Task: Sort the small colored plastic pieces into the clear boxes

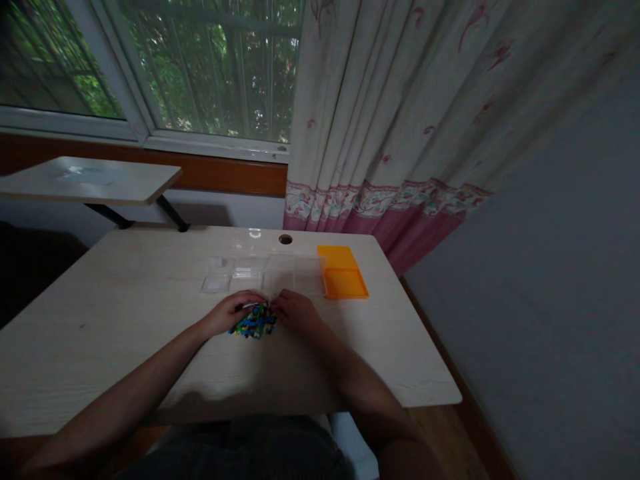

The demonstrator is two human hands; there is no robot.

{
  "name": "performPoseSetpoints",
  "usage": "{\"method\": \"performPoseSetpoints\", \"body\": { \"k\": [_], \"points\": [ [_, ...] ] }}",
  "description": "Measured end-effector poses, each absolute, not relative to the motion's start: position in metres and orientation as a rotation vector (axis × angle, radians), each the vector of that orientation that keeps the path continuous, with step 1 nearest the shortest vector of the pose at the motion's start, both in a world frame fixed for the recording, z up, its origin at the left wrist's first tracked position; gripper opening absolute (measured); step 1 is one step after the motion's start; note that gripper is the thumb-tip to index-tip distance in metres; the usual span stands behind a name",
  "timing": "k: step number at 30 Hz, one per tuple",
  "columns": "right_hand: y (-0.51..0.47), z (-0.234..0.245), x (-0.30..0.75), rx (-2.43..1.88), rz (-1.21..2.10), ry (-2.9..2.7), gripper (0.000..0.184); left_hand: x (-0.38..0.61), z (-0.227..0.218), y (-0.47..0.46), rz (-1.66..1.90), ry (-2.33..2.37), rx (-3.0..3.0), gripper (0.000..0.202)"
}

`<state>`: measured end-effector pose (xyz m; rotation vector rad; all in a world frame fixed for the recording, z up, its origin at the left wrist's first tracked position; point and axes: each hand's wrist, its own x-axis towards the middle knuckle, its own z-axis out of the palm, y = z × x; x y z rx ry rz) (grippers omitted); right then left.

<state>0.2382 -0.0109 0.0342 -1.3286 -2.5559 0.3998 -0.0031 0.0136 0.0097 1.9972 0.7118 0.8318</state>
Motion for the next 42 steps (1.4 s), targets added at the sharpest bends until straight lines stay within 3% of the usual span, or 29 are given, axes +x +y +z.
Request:
{"method": "performPoseSetpoints", "body": {
  "k": [9, 30, 42],
  "points": [
    [-0.016, 0.017, 0.215, -1.32, 0.186, -2.502, 0.022, -0.011, 0.014, 0.008, 0.895, 0.885, 2.134, 0.026],
    [-0.016, 0.02, 0.201, -1.36, 0.132, -2.568, 0.021, -0.017, 0.015, 0.012, 0.755, 0.938, 2.249, 0.026],
    [-0.013, 0.013, 0.206, -1.321, 0.512, -2.179, 0.019, -0.015, 0.017, 0.007, 0.771, 0.903, 2.263, 0.035]
  ]
}}
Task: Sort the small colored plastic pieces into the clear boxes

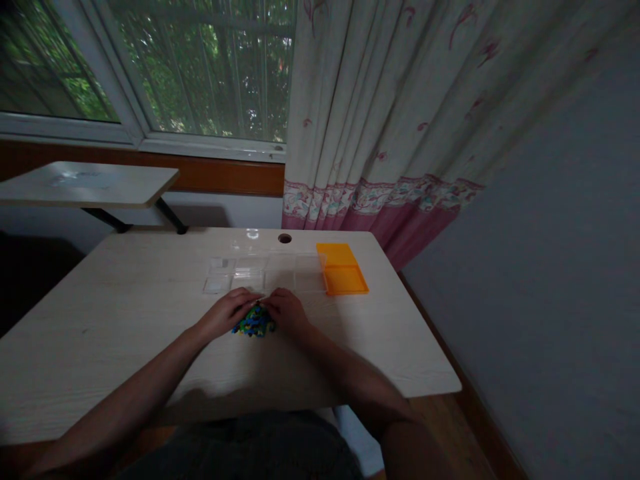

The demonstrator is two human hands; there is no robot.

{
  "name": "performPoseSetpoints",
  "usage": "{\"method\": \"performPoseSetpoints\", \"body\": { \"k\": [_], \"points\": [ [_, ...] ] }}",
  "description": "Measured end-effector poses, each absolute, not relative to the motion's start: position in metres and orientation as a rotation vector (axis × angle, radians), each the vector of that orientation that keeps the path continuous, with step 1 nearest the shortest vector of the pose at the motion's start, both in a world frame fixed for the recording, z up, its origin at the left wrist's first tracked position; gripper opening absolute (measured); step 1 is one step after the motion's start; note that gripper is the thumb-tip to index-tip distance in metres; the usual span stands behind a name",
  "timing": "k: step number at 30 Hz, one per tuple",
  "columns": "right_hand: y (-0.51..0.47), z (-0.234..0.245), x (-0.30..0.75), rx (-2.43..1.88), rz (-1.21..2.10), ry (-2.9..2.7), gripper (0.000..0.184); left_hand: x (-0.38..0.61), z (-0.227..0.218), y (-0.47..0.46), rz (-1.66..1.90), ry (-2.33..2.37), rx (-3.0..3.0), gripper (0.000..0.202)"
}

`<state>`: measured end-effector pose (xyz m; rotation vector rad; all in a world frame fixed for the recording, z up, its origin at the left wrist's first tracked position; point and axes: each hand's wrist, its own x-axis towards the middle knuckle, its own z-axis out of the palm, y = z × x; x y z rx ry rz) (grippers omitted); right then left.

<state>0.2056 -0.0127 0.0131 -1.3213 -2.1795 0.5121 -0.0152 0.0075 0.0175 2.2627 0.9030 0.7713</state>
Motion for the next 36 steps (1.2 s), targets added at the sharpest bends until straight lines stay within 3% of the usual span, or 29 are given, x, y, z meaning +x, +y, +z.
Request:
{"method": "performPoseSetpoints", "body": {
  "k": [18, 27, 31, 36],
  "points": [
    [-0.013, 0.015, 0.205, -1.228, 0.668, -2.098, 0.017, -0.015, 0.023, 0.006, 0.826, 0.938, 2.485, 0.025],
    [0.002, 0.013, 0.233, -1.138, 0.305, -2.281, 0.015, -0.027, 0.028, 0.015, 1.113, 1.2, 2.437, 0.018],
    [0.003, 0.019, 0.24, -1.031, 0.301, -2.46, 0.011, -0.037, 0.025, 0.024, 1.196, 1.358, 2.419, 0.019],
    [-0.003, 0.024, 0.238, -1.034, 0.293, -2.555, 0.018, -0.045, 0.019, 0.032, 1.216, 1.488, 2.401, 0.023]
  ]
}}
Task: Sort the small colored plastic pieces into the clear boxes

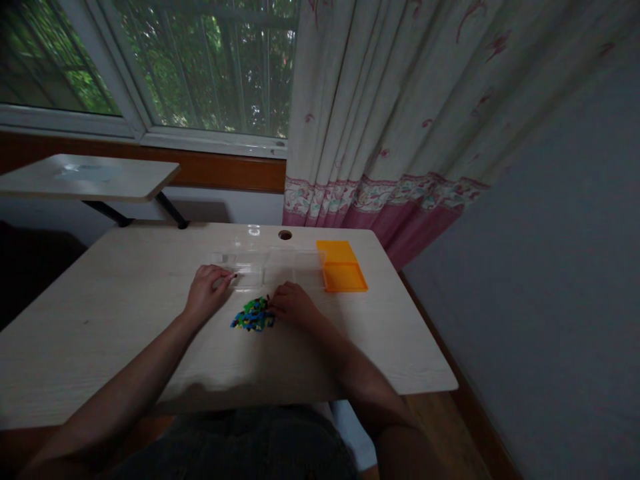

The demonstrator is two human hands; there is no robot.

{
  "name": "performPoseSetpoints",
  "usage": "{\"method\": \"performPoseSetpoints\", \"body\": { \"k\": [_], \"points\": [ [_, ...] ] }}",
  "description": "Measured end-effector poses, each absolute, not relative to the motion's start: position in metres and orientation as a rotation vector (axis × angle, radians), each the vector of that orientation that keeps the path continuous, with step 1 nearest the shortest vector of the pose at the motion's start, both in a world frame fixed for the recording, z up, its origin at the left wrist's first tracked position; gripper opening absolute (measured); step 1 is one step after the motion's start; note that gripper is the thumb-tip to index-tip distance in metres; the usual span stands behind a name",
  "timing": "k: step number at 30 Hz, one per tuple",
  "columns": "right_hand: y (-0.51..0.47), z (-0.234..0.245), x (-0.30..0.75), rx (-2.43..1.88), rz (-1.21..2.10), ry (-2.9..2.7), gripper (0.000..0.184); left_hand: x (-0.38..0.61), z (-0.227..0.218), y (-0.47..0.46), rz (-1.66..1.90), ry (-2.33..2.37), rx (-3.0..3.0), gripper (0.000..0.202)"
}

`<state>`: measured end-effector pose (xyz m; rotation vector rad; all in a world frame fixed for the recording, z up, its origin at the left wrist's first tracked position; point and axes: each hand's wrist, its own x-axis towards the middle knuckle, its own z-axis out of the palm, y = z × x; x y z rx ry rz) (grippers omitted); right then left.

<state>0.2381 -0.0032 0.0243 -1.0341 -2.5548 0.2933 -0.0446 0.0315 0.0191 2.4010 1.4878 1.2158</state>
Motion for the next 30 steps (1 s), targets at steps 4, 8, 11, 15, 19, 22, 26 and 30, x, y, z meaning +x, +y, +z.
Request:
{"method": "performPoseSetpoints", "body": {
  "k": [4, 8, 11, 15, 19, 22, 26, 30],
  "points": [
    [-0.006, 0.025, 0.235, -1.057, 0.208, -2.63, 0.02, -0.047, 0.015, 0.034, 1.208, 1.572, 2.397, 0.026],
    [-0.008, 0.024, 0.232, -1.074, 0.151, -2.657, 0.023, -0.048, 0.011, 0.036, 1.204, 1.591, 2.387, 0.025],
    [-0.009, 0.025, 0.231, -1.066, 0.135, -2.661, 0.024, -0.048, 0.01, 0.037, 1.2, 1.588, 2.382, 0.025],
    [-0.01, 0.026, 0.229, -1.064, 0.084, -2.681, 0.023, -0.048, 0.011, 0.036, 1.204, 1.594, 2.377, 0.023],
    [-0.011, 0.027, 0.229, -1.076, 0.059, -2.701, 0.023, -0.048, 0.01, 0.037, 1.204, 1.591, 2.38, 0.022],
    [-0.011, 0.028, 0.229, -1.088, 0.063, -2.698, 0.022, -0.048, 0.009, 0.037, 1.203, 1.575, 2.388, 0.021],
    [-0.013, 0.03, 0.229, -1.098, 0.052, -2.699, 0.022, -0.047, 0.006, 0.037, 1.189, 1.571, 2.403, 0.02],
    [-0.014, 0.031, 0.227, -1.104, 0.043, -2.693, 0.023, -0.045, 0.007, 0.036, 1.16, 1.563, 2.41, 0.018]
  ]
}}
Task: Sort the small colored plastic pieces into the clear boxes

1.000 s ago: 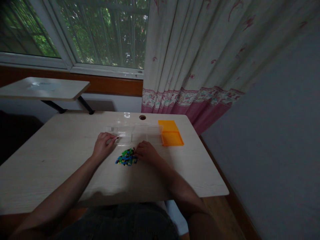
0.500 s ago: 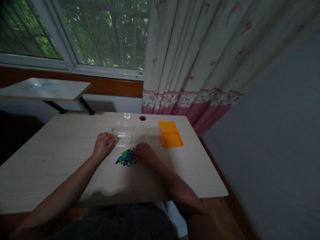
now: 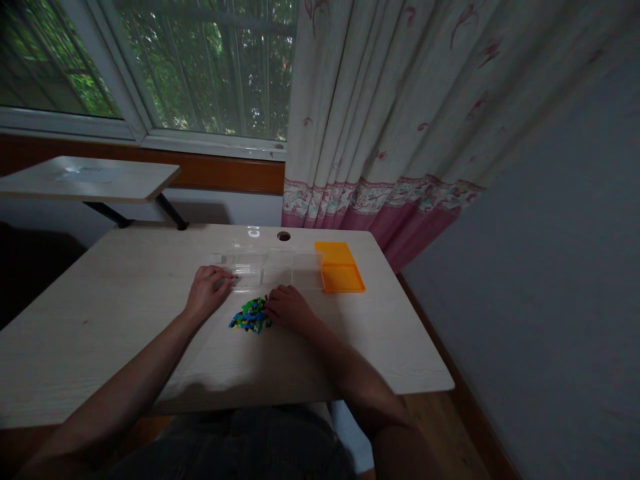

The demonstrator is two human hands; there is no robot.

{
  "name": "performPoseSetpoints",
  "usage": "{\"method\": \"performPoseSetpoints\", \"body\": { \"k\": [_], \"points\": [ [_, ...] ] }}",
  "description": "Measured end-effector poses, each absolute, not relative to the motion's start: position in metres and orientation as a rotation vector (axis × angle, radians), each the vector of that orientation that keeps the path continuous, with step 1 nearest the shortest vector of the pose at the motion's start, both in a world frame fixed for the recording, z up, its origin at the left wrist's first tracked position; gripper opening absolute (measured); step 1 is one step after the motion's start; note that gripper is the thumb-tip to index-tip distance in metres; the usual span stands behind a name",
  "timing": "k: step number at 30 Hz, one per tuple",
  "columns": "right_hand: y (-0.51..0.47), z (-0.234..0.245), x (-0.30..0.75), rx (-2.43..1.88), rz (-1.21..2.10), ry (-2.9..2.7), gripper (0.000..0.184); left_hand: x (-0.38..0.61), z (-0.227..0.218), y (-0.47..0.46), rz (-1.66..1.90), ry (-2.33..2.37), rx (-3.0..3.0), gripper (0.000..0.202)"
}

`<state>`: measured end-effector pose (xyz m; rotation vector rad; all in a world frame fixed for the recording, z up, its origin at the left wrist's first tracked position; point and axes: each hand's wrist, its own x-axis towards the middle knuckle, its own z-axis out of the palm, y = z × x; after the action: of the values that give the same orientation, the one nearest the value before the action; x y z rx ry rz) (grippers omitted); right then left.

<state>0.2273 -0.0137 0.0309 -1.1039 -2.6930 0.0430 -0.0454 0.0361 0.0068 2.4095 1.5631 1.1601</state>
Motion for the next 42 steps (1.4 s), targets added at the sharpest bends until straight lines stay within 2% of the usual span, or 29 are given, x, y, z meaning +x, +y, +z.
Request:
{"method": "performPoseSetpoints", "body": {
  "k": [17, 42],
  "points": [
    [-0.015, 0.036, 0.225, -1.219, 0.131, -2.706, 0.022, -0.044, 0.008, 0.033, 1.112, 1.47, 2.438, 0.022],
    [-0.017, 0.036, 0.224, -1.302, 0.05, -2.633, 0.021, -0.037, 0.015, 0.024, 1.104, 1.338, 2.466, 0.025]
  ]
}}
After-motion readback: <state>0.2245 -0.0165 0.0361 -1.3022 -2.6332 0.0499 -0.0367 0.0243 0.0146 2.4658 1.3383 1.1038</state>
